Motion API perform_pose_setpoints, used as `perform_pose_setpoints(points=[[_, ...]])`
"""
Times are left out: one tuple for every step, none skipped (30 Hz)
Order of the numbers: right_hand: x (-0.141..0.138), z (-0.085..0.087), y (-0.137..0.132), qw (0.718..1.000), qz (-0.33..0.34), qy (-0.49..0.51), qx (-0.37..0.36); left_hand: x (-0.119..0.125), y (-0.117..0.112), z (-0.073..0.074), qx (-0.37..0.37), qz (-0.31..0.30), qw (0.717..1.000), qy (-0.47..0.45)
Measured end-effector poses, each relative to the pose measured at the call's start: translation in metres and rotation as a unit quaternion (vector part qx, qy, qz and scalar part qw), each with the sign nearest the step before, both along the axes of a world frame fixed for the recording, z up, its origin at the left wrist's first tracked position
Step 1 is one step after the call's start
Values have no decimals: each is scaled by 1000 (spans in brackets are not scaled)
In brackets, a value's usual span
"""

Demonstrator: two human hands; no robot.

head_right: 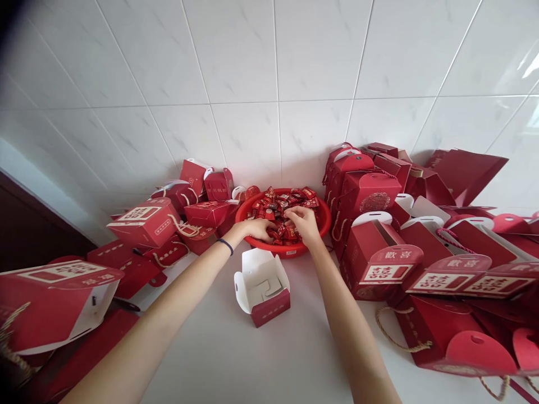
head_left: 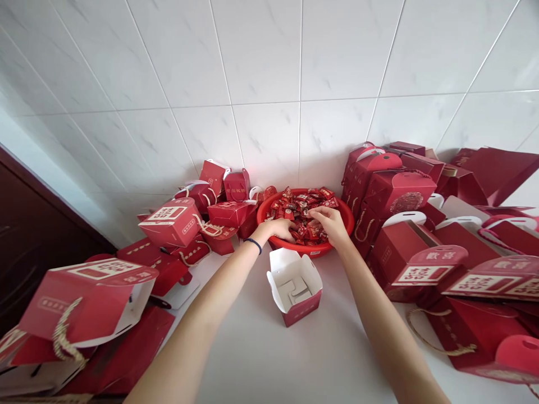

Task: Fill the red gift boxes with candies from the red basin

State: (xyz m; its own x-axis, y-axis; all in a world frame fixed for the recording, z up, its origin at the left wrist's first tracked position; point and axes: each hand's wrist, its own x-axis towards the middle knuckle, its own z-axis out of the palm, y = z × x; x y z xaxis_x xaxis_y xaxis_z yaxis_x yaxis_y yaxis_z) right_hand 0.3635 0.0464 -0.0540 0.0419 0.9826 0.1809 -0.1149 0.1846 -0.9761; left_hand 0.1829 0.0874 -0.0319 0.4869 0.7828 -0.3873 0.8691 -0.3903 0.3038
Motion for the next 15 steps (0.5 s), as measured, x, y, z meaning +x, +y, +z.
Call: perform_pose_setpoints(points=[[0, 0, 0, 1000, -3, 5, 3, 0, 0, 0, -3, 2, 1000, 0], [0, 0, 0, 1000, -7, 11, 6, 1, 0, 0, -5, 5, 1000, -1], [0, 0, 0, 1000, -12, 17, 10, 1, 0, 0, -8, 10, 1000, -3], [0, 0, 0, 1000, -16, 22, 13, 2, 0, 0, -9, 15, 1000, -6], [0, -1, 0, 999, -20, 27, 15, 2, 0, 0, -10, 20, 1000, -11], [0, -1, 1, 999, -23, 32, 16, 3, 0, -1, -10, 24, 1000, -17], [-1, -1, 1, 999, -25, 35, 17, 3, 0, -1, -12, 27, 999, -24], [-1, -1, 2, 999, -25, 38, 17, 4, 0, -2, -14, 29, 999, -31], [-1, -2, 2, 999, -25, 41, 16, 4, 1, -3, -17, 32, 999, -37], [-1, -2, 2, 999, -24, 43, 16, 5, 1, -4, -22, 34, 998, -44], [-1, -2, 3, 999, -24, 46, 15, 5, 2, -5, -27, 36, 998, -50], [-1, -2, 3, 998, -25, 49, 15, 5, 2, -6, -32, 39, 997, -57], [-1, -2, 3, 998, -25, 52, 16, 5, 3, -7, -36, 42, 996, -65], [-1, -2, 3, 998, -26, 54, 17, 6, 4, -7, -41, 45, 995, -74], [-1, -2, 3, 998, -27, 56, 18, 6, 4, -8, -46, 46, 994, -84]])
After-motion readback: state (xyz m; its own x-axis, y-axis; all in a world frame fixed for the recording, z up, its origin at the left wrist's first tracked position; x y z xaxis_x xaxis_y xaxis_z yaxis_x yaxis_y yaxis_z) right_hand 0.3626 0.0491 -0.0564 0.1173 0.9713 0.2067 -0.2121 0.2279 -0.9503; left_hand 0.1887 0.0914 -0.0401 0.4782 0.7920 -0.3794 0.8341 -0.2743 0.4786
